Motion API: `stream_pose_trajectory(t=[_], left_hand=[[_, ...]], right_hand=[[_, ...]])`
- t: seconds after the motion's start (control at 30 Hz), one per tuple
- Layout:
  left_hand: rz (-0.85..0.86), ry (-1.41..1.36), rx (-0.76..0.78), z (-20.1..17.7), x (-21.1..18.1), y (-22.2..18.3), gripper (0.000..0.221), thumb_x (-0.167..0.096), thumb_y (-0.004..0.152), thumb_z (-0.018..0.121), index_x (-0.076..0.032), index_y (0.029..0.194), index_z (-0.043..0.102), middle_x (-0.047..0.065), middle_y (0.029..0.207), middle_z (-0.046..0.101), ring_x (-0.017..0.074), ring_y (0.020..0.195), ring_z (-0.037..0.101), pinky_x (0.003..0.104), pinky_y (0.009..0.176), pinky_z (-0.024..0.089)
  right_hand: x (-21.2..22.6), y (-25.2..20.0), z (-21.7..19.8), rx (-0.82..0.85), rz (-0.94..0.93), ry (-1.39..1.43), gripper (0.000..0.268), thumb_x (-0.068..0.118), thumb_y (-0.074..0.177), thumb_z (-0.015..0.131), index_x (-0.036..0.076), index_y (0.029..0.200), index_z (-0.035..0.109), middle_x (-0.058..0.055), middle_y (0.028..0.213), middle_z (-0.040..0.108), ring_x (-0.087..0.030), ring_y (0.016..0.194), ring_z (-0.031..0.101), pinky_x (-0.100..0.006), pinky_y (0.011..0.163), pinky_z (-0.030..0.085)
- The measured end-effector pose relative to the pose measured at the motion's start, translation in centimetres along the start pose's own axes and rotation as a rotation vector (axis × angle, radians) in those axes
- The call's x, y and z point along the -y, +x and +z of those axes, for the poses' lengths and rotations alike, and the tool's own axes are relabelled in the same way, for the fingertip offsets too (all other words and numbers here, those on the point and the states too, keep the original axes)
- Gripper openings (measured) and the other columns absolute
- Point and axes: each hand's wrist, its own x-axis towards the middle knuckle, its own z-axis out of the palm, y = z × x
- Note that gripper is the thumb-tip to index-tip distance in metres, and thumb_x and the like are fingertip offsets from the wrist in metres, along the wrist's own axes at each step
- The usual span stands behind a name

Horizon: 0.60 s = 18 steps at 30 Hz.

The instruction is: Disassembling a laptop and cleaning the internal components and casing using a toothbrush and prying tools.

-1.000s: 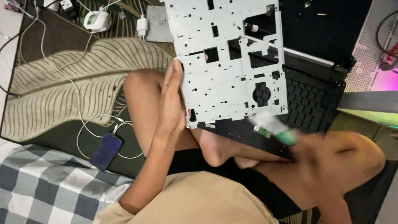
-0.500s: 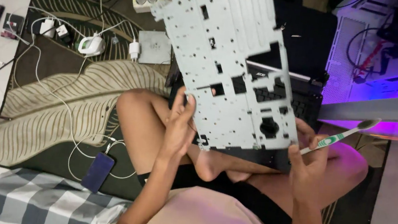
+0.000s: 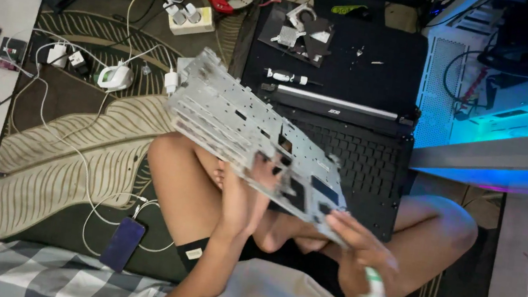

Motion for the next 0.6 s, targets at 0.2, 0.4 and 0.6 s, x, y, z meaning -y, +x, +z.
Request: stream_pose_trajectory(t=[0.2, 0.4, 0.6], left_hand=[[-0.094, -0.432, -0.086, -4.1, 0.0, -0.1, 0.079, -0.065, 0.101, 0.041, -0.007, 0.154, 0.040, 0.020, 0.154, 0.044, 0.0384, 0.141, 0.041, 0.051, 0.119, 0.031], [-0.070, -0.622, -0.067, -2.6, 0.0, 0.3, 0.092, -0.076, 0.096, 0.039, -0.012, 0.162, 0.029, 0.018, 0.165, 0.028, 0.0429, 0.148, 0.026, 0.061, 0.125, 0.013], [-0.030, -0.630, -0.075, -2.7, 1.9, 0.7, 0.087, -0.074, 0.097, 0.040, -0.012, 0.159, 0.032, 0.017, 0.159, 0.031, 0.0409, 0.143, 0.029, 0.059, 0.120, 0.016]], right_hand=[[-0.9, 1.0, -0.7, 0.217, -0.305, 0.019, 0.066, 0.062, 0.077, 0.072, 0.014, 0.105, 0.037, -0.014, 0.114, 0.056, -0.032, 0.109, 0.064, -0.051, 0.105, 0.053], [0.6, 5.4, -2.2, 0.343, -0.044, -0.461, 0.040, 0.026, 0.109, 0.040, 0.003, 0.136, 0.059, -0.019, 0.115, 0.061, -0.036, 0.091, 0.062, -0.045, 0.077, 0.046], [1.3, 9.8, -0.4, 0.306, -0.327, -0.532, 0.047, -0.001, 0.108, 0.048, 0.003, 0.154, 0.051, -0.017, 0.088, 0.057, -0.037, 0.070, 0.058, -0.040, 0.063, 0.052]])
